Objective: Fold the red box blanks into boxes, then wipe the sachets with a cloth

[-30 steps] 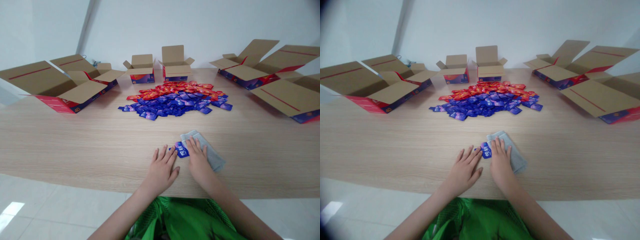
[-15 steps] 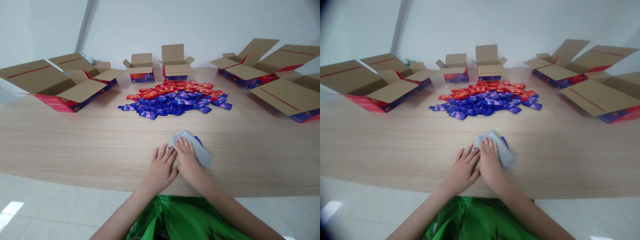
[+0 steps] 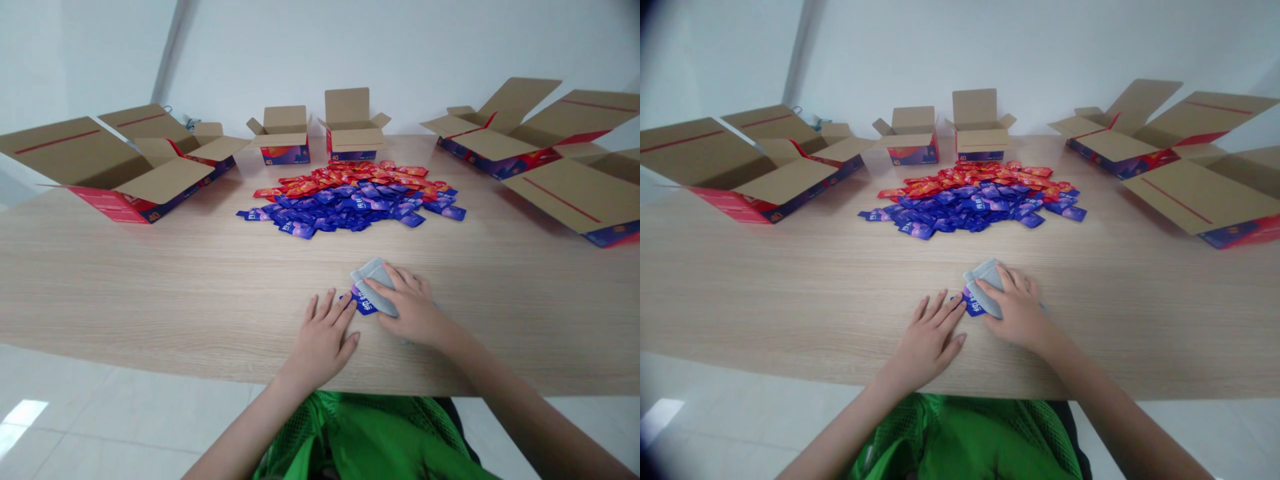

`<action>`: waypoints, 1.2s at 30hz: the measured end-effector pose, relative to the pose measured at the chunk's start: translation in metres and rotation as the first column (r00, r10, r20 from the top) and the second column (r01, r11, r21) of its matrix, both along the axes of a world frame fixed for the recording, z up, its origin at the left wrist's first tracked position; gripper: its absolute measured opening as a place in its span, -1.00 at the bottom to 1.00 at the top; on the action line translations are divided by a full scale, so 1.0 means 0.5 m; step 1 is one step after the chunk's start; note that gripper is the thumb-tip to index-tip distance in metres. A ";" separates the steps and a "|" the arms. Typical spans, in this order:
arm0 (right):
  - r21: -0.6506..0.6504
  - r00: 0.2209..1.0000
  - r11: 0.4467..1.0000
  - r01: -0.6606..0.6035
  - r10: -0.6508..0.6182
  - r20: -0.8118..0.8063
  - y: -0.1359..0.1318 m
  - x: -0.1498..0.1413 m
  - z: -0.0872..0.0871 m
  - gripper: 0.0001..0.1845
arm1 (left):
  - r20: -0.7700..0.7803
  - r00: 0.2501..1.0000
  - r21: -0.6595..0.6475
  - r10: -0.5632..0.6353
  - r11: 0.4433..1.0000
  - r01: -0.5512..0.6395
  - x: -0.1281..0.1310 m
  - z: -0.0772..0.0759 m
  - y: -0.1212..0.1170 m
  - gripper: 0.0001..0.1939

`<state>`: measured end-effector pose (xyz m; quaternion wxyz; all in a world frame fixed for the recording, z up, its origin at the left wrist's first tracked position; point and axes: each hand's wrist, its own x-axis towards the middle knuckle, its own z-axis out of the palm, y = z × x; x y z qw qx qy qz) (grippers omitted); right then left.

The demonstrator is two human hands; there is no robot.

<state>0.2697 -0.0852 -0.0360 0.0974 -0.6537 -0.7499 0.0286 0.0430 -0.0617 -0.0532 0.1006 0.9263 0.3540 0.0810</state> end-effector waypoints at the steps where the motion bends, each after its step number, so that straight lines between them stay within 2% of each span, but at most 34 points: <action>1: 0.022 1.000 1.000 0.001 -0.001 -0.009 0.003 0.000 -0.009 -0.30 | 0.004 1.000 0.005 -0.001 1.000 0.001 0.000 -0.001 0.000 -0.43; 4: 0.078 0.998 0.997 0.013 -0.008 -0.063 0.000 0.013 -0.036 -0.36 | 0.030 1.000 0.015 0.007 1.000 -0.008 0.000 -0.005 -0.002 -0.43; 6: 0.116 0.991 0.991 0.064 -0.050 -0.122 -0.005 0.031 -0.048 -0.42 | 0.038 0.999 0.010 0.009 1.000 -0.010 0.000 -0.006 -0.003 -0.44; 9: 0.191 0.959 0.958 0.213 -0.168 -0.229 -0.008 0.043 -0.046 -0.45 | 0.024 1.000 -0.003 0.010 1.000 -0.010 0.000 -0.004 -0.003 -0.44; 11: 0.243 0.940 0.929 0.278 -0.211 -0.268 -0.007 0.021 -0.032 -0.43 | 0.011 1.000 -0.004 0.014 1.000 -0.014 0.000 -0.003 -0.003 -0.43; 13: 0.257 0.950 0.929 0.266 -0.208 -0.232 -0.004 -0.026 -0.016 -0.41 | 0.012 1.000 0.001 0.014 1.000 -0.014 0.001 -0.002 -0.003 -0.43; 16: 0.170 0.986 0.973 0.159 -0.146 -0.085 0.001 -0.095 -0.008 -0.40 | 0.025 1.000 0.010 0.014 1.000 -0.015 0.001 -0.003 -0.003 -0.45; 18: 0.110 0.995 0.989 0.096 -0.094 -0.025 0.003 -0.106 -0.015 -0.41 | 0.024 1.000 0.011 0.019 1.000 -0.019 0.001 -0.003 -0.003 -0.46; 20: 0.103 0.995 0.989 0.102 -0.102 -0.005 0.004 -0.082 -0.026 -0.43 | 0.017 1.000 0.009 0.016 1.000 -0.017 0.001 -0.004 -0.002 -0.45; 24: 0.151 0.964 0.953 0.262 -0.265 0.001 0.000 -0.025 -0.037 -0.44 | -0.003 1.000 0.003 0.003 1.000 -0.003 0.002 -0.002 0.000 -0.43; 26: 0.150 0.970 0.959 0.239 -0.243 0.009 -0.003 -0.033 -0.035 -0.42 | -0.005 1.000 0.000 0.013 1.000 -0.013 0.003 0.001 0.000 -0.42; 29: 0.140 0.990 0.981 0.133 -0.138 0.026 -0.005 -0.066 -0.032 -0.40 | -0.013 0.999 -0.012 0.030 0.999 -0.030 0.005 0.006 -0.001 -0.39; 31: 0.133 0.992 0.984 0.122 -0.126 0.021 -0.004 -0.068 -0.036 -0.41 | -0.013 0.999 -0.013 0.030 0.999 -0.030 0.006 0.008 -0.001 -0.38; 34: 0.140 0.974 0.964 0.227 -0.227 -0.018 0.000 -0.019 -0.048 -0.43 | -0.005 1.000 -0.014 0.028 1.000 -0.028 0.005 0.008 -0.002 -0.40; 36: 0.154 0.951 0.941 0.302 -0.288 -0.108 0.006 0.032 -0.053 -0.44 | -0.001 1.000 -0.017 0.029 0.999 -0.029 0.003 0.006 -0.001 -0.40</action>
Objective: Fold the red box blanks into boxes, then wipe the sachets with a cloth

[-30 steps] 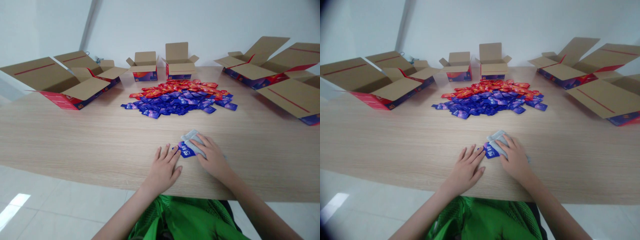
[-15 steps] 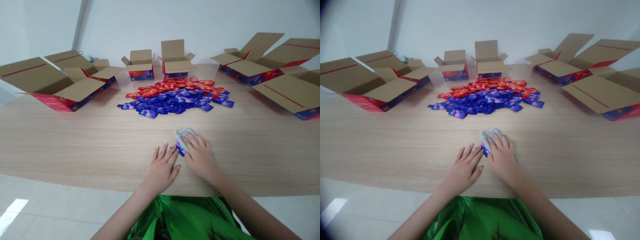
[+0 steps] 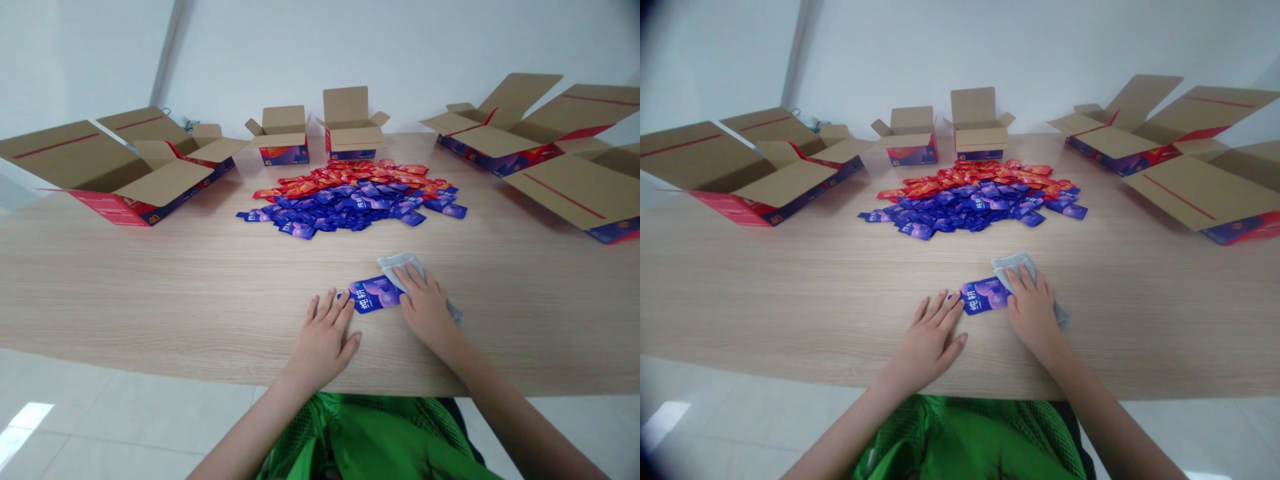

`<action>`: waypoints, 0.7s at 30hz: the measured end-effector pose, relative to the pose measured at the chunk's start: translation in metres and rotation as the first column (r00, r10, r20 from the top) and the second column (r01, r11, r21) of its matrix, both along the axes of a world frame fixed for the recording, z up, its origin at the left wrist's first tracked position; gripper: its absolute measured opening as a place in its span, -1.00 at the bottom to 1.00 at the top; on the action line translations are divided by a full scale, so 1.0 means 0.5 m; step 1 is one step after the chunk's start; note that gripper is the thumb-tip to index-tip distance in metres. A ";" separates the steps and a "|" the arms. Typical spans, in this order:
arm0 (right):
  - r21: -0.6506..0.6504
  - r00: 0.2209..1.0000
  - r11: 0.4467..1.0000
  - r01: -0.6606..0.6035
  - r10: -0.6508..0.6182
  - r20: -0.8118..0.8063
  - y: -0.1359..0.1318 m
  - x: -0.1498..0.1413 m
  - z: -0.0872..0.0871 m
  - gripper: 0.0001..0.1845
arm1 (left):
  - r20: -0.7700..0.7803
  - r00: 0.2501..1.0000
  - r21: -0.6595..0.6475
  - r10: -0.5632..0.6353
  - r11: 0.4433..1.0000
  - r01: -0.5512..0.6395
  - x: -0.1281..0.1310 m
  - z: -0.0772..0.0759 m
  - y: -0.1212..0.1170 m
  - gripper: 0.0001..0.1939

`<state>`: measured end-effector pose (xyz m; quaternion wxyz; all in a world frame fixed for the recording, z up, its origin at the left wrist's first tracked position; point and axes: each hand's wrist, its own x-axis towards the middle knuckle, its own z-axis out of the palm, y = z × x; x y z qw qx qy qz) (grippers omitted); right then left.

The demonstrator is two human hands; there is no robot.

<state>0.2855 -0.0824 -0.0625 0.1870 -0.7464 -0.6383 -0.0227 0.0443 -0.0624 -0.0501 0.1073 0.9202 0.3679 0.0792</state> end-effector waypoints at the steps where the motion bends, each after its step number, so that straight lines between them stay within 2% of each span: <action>1: 0.022 0.998 1.000 0.008 -0.007 -0.069 0.004 0.022 0.001 -0.45 | 0.002 1.000 0.001 -0.002 1.000 0.002 -0.001 -0.001 0.000 -0.40; 4: 0.099 0.958 0.995 0.006 0.023 -0.285 0.017 0.050 0.019 -0.43 | 0.005 1.000 0.009 -0.008 1.000 0.008 -0.004 -0.005 0.001 -0.40; 6: 0.147 0.939 0.989 -0.020 0.069 -0.338 0.022 0.026 0.035 -0.42 | 0.008 1.000 0.016 -0.011 1.000 0.011 -0.005 -0.007 0.000 -0.41; 8: 0.140 0.952 0.983 -0.121 0.155 -0.265 0.021 -0.024 0.045 -0.43 | 0.016 1.000 0.028 -0.013 1.000 0.013 -0.005 -0.010 0.000 -0.42; 10: 0.058 0.964 0.970 -0.236 0.241 -0.110 0.015 -0.078 0.045 -0.46 | 0.020 1.000 0.041 -0.014 0.999 0.013 -0.005 -0.012 0.000 -0.42; 13: -0.052 0.963 0.964 -0.260 0.263 0.060 0.002 -0.116 0.031 -0.49 | 0.019 1.000 0.054 -0.010 0.998 0.009 -0.005 -0.014 0.000 -0.42; 15: -0.062 0.981 0.986 -0.157 0.163 0.106 -0.002 -0.104 0.019 -0.48 | 0.019 1.000 0.053 -0.015 0.999 0.014 -0.005 -0.014 0.000 -0.43; 18: -0.045 0.991 0.999 0.027 -0.021 0.130 0.005 -0.044 0.005 -0.45 | 0.024 0.999 0.050 -0.024 0.998 0.023 -0.005 -0.014 0.001 -0.43; 21: -0.050 1.000 0.998 0.025 -0.024 0.013 0.020 0.029 0.008 -0.39 | 0.032 0.999 0.054 -0.023 0.998 0.021 -0.006 -0.015 0.001 -0.43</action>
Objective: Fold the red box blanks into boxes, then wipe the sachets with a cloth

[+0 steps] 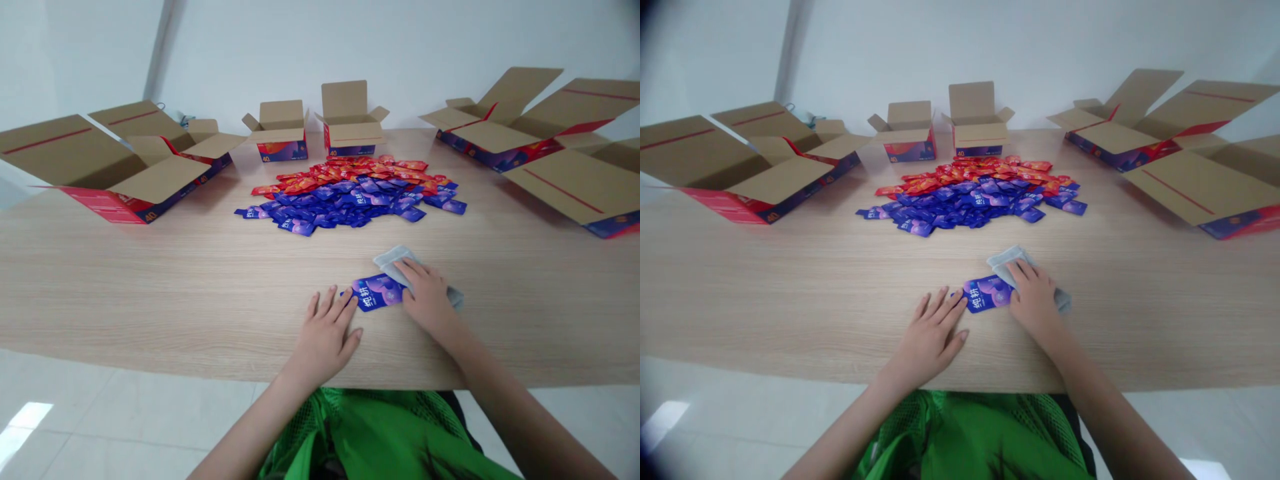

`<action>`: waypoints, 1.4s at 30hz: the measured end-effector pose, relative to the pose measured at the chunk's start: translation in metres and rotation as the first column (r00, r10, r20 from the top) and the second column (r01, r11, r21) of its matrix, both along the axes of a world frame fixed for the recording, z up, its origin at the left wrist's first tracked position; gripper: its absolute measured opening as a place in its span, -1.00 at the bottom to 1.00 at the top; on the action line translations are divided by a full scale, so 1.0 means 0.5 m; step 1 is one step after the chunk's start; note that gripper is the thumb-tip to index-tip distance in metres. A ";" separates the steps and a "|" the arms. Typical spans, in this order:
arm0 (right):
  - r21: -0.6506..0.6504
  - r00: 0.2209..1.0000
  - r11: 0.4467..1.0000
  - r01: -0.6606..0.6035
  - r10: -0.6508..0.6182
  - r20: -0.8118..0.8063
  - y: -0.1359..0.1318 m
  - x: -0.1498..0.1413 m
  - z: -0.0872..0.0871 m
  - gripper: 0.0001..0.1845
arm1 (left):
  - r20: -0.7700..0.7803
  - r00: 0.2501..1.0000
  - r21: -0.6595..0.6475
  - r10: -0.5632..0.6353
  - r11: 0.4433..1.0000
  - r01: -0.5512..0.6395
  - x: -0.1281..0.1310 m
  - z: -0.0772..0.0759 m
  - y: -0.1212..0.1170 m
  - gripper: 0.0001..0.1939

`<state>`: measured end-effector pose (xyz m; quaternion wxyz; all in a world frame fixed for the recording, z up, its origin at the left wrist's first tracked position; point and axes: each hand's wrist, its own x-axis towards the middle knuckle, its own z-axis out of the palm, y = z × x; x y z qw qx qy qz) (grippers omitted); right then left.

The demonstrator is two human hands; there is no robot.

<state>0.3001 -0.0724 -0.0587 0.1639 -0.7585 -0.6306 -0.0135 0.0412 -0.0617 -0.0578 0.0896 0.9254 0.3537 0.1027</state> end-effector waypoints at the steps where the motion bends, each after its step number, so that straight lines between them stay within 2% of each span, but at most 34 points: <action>1: 0.008 0.998 1.000 -0.011 0.012 -0.069 0.005 0.020 0.006 -0.38 | 0.002 1.000 -0.002 0.000 1.000 0.000 0.000 0.000 0.000 -0.43; 4: 0.074 0.972 0.997 0.025 -0.007 -0.237 0.010 0.039 0.033 -0.36 | 0.007 1.000 -0.017 -0.001 1.000 0.001 0.001 -0.001 -0.001 -0.43; 6: 0.136 0.970 0.990 0.037 -0.003 -0.242 0.003 0.006 0.048 -0.36 | 0.008 1.000 -0.028 0.000 1.000 0.000 0.001 0.000 -0.001 -0.44; 8: 0.151 0.987 0.988 -0.032 0.055 -0.149 -0.009 -0.056 0.052 -0.38 | 0.006 1.000 -0.038 0.003 0.999 -0.003 0.002 0.003 -0.001 -0.43; 10: 0.066 0.992 0.990 -0.127 0.128 -0.008 -0.018 -0.120 0.044 -0.42 | 0.001 1.000 -0.042 0.007 0.999 -0.007 0.003 0.005 -0.001 -0.43; 13: -0.009 0.972 0.980 -0.201 0.200 0.122 -0.023 -0.168 0.028 -0.40 | -0.002 1.000 -0.041 0.008 0.999 -0.008 0.003 0.006 -0.001 -0.43; 16: -0.040 0.969 0.981 -0.188 0.192 0.158 -0.024 -0.144 0.020 -0.44 | 0.001 1.000 -0.042 0.000 0.999 0.000 0.004 0.004 0.000 -0.43; 19: -0.050 0.983 0.997 -0.058 0.066 0.171 -0.028 -0.111 0.021 -0.48 | 0.002 1.000 -0.047 0.003 0.999 -0.003 0.005 0.003 0.001 -0.42; 22: -0.018 0.979 0.998 0.061 -0.056 0.194 -0.035 -0.124 0.022 -0.48 | 0.000 1.000 -0.047 0.001 0.999 -0.001 0.006 0.005 0.000 -0.42; 24: -0.012 0.981 1.000 0.002 0.000 0.192 -0.038 -0.153 0.022 -0.48 | -0.006 1.000 -0.038 -0.001 0.999 0.000 0.007 0.007 -0.001 -0.43; 26: -0.028 0.977 0.992 -0.123 0.126 0.171 -0.040 -0.175 0.022 -0.48 | -0.018 1.000 -0.026 0.000 1.000 -0.001 0.006 0.008 -0.002 -0.45; 28: -0.045 0.970 0.981 -0.187 0.191 0.148 -0.039 -0.172 0.020 -0.48 | -0.027 1.000 -0.018 0.001 1.000 -0.001 0.006 0.007 -0.003 -0.46; 29: -0.046 0.974 0.985 -0.166 0.171 0.146 -0.039 -0.162 0.019 -0.49 | -0.027 1.000 -0.016 0.000 1.000 0.000 0.006 0.006 -0.003 -0.46; 33: -0.010 0.984 0.999 0.053 -0.050 0.169 -0.035 -0.122 0.018 -0.48 | -0.020 1.000 -0.018 -0.010 1.000 0.010 0.006 0.002 -0.002 -0.45; 34: -0.005 0.983 0.998 0.062 -0.060 0.173 -0.035 -0.125 0.019 -0.47 | -0.017 1.000 -0.017 -0.009 1.000 0.009 0.006 0.002 -0.002 -0.44; 39: -0.036 0.965 0.975 -0.221 0.223 0.140 -0.036 -0.163 0.025 -0.49 | -0.013 1.000 -0.014 -0.001 1.000 0.001 0.004 0.004 -0.002 -0.47; 40: -0.040 0.965 0.974 -0.223 0.226 0.134 -0.037 -0.158 0.025 -0.50 | -0.011 1.000 -0.016 -0.001 1.000 0.001 0.004 0.005 -0.002 -0.47; 42: -0.037 0.982 0.992 -0.123 0.127 0.139 -0.040 -0.137 0.023 -0.50 | -0.006 1.000 -0.020 -0.001 1.000 0.001 0.004 0.005 -0.003 -0.45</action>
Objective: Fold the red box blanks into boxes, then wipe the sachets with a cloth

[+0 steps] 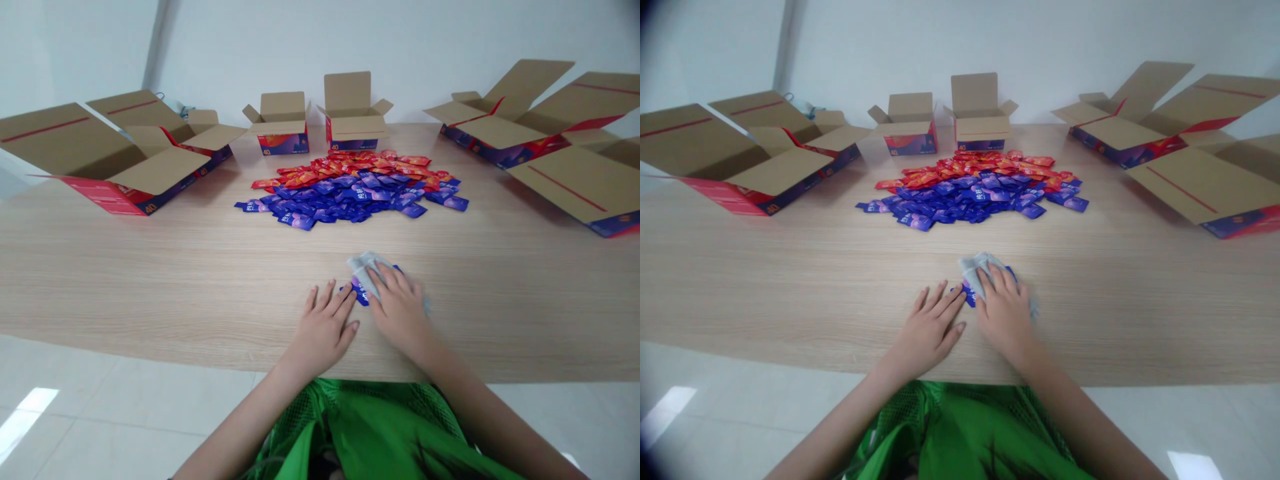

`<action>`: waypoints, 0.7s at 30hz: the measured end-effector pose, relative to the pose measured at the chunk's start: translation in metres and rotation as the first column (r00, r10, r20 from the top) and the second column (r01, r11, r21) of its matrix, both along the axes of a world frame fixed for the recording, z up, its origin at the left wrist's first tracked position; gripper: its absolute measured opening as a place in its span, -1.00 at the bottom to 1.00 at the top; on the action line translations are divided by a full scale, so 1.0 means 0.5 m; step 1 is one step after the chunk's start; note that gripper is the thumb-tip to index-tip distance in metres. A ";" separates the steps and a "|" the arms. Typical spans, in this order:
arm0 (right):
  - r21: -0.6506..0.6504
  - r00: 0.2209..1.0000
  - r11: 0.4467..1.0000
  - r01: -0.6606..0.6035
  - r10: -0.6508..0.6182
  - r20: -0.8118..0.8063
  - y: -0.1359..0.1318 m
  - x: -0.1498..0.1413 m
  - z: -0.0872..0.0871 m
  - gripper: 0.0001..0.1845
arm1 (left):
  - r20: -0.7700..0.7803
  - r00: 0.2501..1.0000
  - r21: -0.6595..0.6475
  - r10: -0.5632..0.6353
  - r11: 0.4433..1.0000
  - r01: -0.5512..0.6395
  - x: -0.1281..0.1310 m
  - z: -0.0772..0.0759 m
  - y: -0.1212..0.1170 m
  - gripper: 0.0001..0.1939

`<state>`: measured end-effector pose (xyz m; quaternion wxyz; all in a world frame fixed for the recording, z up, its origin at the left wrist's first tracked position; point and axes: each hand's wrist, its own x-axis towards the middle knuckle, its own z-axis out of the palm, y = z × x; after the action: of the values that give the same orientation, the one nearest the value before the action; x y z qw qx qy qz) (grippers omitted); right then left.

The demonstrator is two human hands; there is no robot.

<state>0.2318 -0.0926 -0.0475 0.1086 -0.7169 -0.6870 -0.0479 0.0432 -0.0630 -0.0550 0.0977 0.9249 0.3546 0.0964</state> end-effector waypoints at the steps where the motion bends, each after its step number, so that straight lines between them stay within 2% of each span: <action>1: 0.006 0.997 0.997 0.072 -0.072 0.008 -0.001 0.011 -0.001 -0.49 | 0.001 1.000 -0.001 0.000 1.000 0.000 0.000 0.000 0.000 -0.45; 3: 0.023 0.981 0.981 0.190 -0.191 0.028 -0.001 0.020 -0.003 -0.47 | 0.000 1.000 -0.003 -0.001 1.000 0.001 0.000 0.000 0.000 -0.44; 4: 0.029 0.977 0.978 0.208 -0.209 0.037 -0.001 0.014 -0.003 -0.47 | -0.003 1.000 -0.006 0.001 1.000 -0.001 0.000 0.001 0.000 -0.44; 6: 0.027 0.990 0.990 0.136 -0.136 0.038 0.002 -0.010 -0.001 -0.48 | -0.010 1.000 -0.011 0.006 1.000 -0.007 0.000 0.000 0.001 -0.43; 8: 0.016 1.000 1.000 0.002 -0.002 0.013 0.005 -0.032 0.001 -0.48 | -0.016 1.000 -0.015 0.011 1.000 -0.011 -0.001 0.000 0.002 -0.43; 10: 0.004 0.998 0.998 -0.065 0.065 -0.014 0.005 -0.033 0.000 -0.49 | -0.016 1.000 -0.013 0.007 1.000 -0.007 -0.001 -0.001 0.003 -0.44; 11: 0.003 0.999 0.999 -0.040 0.040 -0.019 0.003 -0.024 -0.002 -0.49 | -0.012 1.000 -0.011 0.003 1.000 -0.003 -0.001 -0.001 0.003 -0.44; 15: 0.035 0.981 0.981 0.193 -0.194 0.019 -0.006 0.011 -0.005 -0.49 | -0.001 1.000 -0.013 -0.011 1.000 0.011 0.001 0.001 0.002 -0.44; 16: 0.040 0.978 0.978 0.207 -0.208 0.029 -0.008 0.008 -0.004 -0.48 | -0.004 1.000 -0.015 -0.010 1.000 0.010 0.002 0.002 0.001 -0.44; 17: 0.038 0.984 0.984 0.175 -0.176 0.034 -0.010 0.001 -0.002 -0.48 | -0.009 1.000 -0.017 -0.007 1.000 0.006 0.002 0.002 0.001 -0.44; 21: -0.009 0.995 0.995 -0.098 0.098 0.006 -0.013 -0.022 -0.001 -0.46 | -0.012 1.000 -0.012 -0.002 1.000 0.002 0.001 0.003 0.001 -0.47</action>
<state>0.2209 -0.0989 -0.0478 0.1056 -0.6825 -0.7220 -0.0416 0.0438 -0.0623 -0.0534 0.1011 0.9252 0.3549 0.0886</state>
